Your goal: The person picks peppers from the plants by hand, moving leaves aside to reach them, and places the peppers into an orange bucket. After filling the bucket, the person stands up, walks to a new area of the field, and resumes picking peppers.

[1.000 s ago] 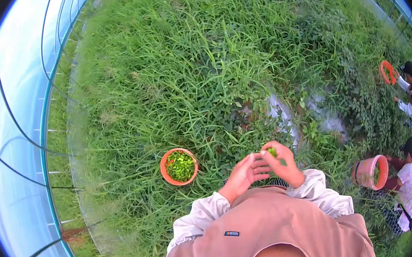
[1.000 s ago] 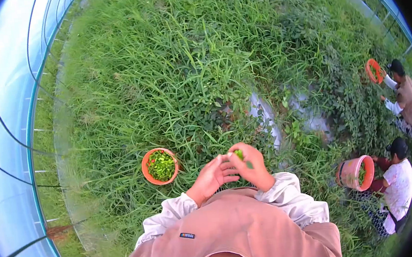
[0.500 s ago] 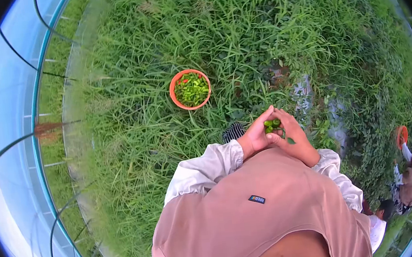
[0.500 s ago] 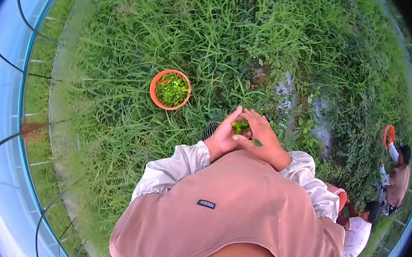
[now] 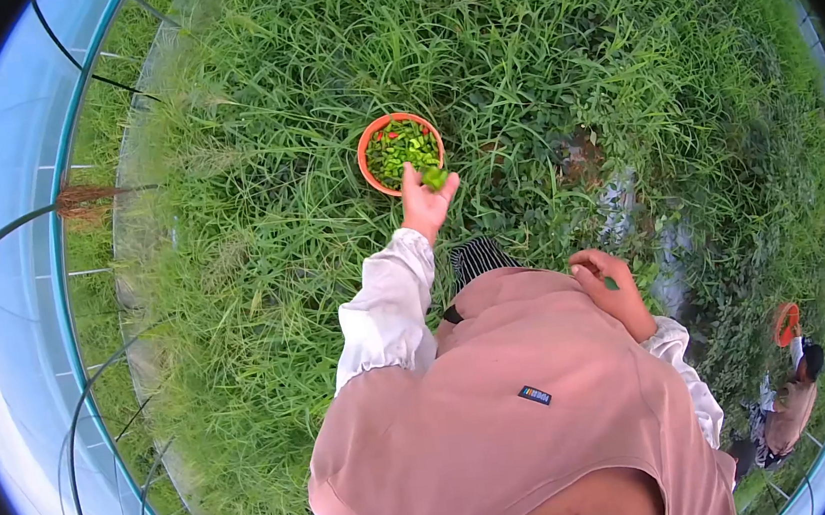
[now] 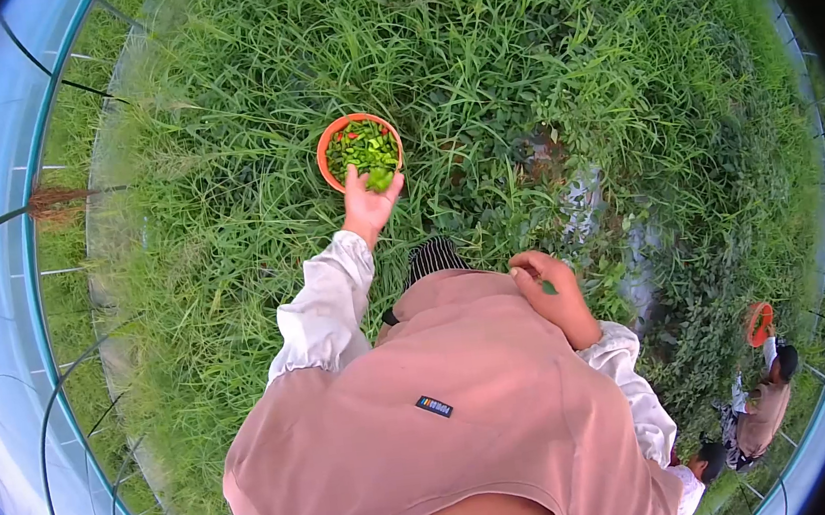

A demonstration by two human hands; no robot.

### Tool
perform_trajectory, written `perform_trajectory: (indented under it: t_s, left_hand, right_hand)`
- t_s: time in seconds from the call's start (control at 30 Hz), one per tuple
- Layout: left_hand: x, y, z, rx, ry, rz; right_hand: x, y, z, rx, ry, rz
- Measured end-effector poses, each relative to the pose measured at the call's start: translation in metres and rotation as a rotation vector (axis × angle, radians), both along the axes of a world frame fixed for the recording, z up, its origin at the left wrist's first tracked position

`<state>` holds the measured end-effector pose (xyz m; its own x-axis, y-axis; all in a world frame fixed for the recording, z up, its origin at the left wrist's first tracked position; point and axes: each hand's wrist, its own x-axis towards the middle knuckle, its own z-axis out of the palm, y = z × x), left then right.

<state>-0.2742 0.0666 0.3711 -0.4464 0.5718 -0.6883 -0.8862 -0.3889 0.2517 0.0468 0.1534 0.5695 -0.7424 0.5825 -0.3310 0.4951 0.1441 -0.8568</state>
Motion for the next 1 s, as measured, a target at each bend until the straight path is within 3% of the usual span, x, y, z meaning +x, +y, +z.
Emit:
perform_trajectory:
  t_s: [0.03,0.07,0.2,0.23,0.33,0.47,0.53,0.67,0.73,0.83,1.0]
  left_hand:
    - [-0.013,-0.004,0.005,0.058,0.069,-0.002]
    - [-0.019,-0.001,0.030,-0.195,-0.085,0.095]
    - [-0.018,-0.045,-0.051,-0.365,0.131,-0.222]
    - [-0.006,-0.061,-0.056,-0.399,0.222,-0.347]
    - [0.034,-0.100,-0.073,-0.549,0.113,-0.520]
    - [0.072,-0.146,-0.092,-0.751,0.180,-0.785]
    - [0.076,-0.153,-0.089,-0.860,0.213,-1.026]
    - [0.068,-0.149,-0.075,-0.861,0.351,-1.053]
    - [0.059,-0.137,-0.070,-0.787,0.393,-0.838]
    - [0.040,-0.118,-0.077,-0.652,0.402,-0.859]
    - [0.037,-0.080,-0.054,-0.730,0.481,-1.039]
  right_hand:
    - [-0.001,0.000,0.000,-0.002,-0.002,-0.001]
    - [-0.003,-0.001,0.001,-0.001,-0.003,-0.014]
    - [-0.002,0.000,0.004,0.007,-0.001,-0.019]
    - [0.000,-0.001,0.002,0.003,-0.001,-0.022]
    - [0.005,-0.003,-0.002,-0.032,0.007,-0.121]
    - [0.008,-0.003,0.001,0.034,0.042,-0.122]
    - [0.008,-0.003,0.004,0.054,0.061,-0.125]
    - [0.010,-0.004,0.007,0.027,0.106,-0.119]
    - [0.015,-0.004,0.003,0.048,0.162,-0.106]
    - [0.024,-0.004,0.002,0.143,0.216,-0.130]
    - [0.036,-0.004,-0.015,0.271,0.247,-0.201]
